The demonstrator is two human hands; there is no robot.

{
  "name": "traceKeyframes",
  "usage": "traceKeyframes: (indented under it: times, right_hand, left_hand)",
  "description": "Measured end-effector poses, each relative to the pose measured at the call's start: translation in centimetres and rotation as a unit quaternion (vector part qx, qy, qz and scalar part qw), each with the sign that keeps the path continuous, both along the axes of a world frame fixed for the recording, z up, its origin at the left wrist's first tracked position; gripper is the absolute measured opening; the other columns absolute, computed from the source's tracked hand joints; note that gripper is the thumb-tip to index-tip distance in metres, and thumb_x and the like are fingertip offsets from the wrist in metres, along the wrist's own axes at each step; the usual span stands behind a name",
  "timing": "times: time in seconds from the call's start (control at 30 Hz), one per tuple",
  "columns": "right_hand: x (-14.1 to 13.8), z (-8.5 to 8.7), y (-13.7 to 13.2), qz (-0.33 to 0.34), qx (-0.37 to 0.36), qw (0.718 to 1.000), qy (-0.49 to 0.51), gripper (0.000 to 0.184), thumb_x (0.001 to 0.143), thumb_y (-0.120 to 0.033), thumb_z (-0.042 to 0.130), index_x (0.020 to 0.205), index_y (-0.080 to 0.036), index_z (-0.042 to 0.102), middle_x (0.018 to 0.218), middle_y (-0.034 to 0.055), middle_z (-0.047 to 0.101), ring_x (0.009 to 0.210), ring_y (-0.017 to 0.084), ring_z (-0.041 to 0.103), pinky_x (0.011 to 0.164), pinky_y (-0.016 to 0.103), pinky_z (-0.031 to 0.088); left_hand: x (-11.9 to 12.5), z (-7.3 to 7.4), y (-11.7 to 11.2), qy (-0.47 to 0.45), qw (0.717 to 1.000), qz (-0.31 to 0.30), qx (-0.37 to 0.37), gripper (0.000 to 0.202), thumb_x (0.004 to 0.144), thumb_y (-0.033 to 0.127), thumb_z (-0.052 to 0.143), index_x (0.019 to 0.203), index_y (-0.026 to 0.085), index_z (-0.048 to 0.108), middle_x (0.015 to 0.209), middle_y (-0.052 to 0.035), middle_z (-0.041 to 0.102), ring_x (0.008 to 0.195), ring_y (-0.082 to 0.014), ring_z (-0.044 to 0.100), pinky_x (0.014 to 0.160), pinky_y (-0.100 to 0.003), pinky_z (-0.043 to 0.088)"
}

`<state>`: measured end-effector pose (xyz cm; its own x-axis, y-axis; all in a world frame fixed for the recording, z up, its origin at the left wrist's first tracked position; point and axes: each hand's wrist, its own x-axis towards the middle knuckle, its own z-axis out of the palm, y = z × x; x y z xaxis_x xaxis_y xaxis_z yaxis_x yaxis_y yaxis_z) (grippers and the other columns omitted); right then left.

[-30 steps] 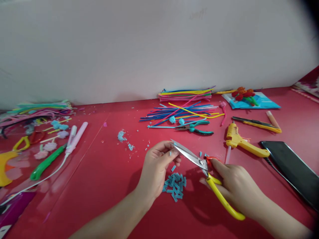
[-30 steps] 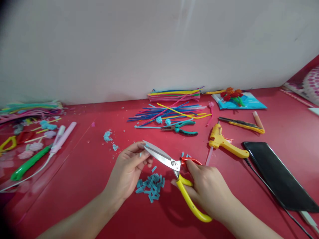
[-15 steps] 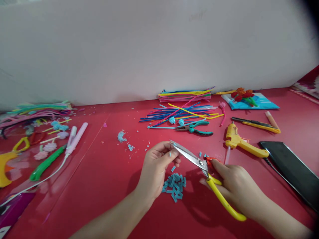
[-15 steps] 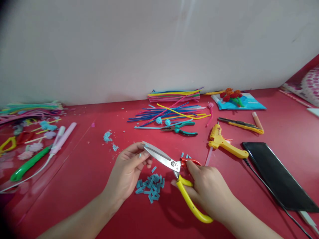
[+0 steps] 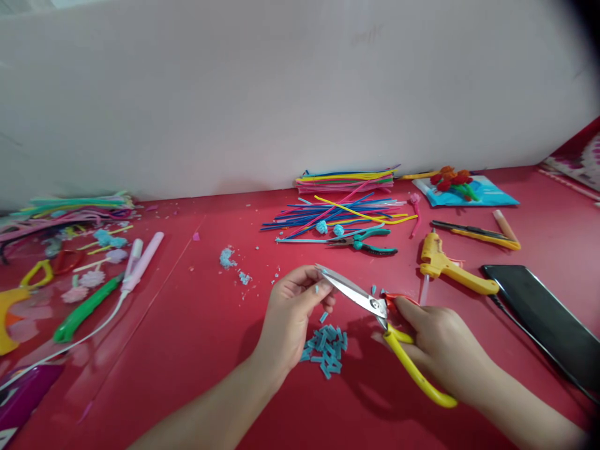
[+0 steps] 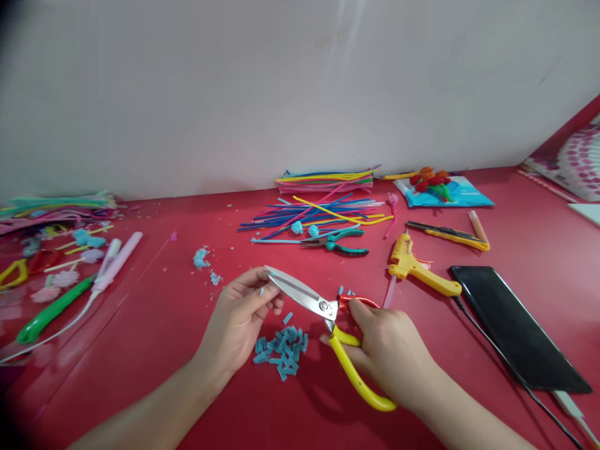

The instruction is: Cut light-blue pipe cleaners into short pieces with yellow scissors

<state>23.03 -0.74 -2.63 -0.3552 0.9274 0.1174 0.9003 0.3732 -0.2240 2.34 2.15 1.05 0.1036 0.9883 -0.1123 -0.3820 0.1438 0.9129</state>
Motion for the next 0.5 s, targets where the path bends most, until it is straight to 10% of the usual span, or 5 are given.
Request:
traceKeyframes:
  times: [0.5]
  right_hand:
    - [-0.16, 0.46, -0.21, -0.004, 0.028, 0.999, -0.021, 0.028, 0.075, -0.047, 0.046, 0.068, -0.021, 0.037, 0.047, -0.0030, 0.049, 0.041, 0.014, 0.048, 0.044, 0.024, 0.017]
  left_hand:
    - [0.01, -0.01, -0.03, -0.004, 1.000, 0.002, 0.001, 0.003, 0.069, 0.013, 0.060, 0.072, 0.013, 0.060, 0.063, 0.0005, 0.055, 0.053, -0.0067, 0.051, 0.049, -0.019, 0.040]
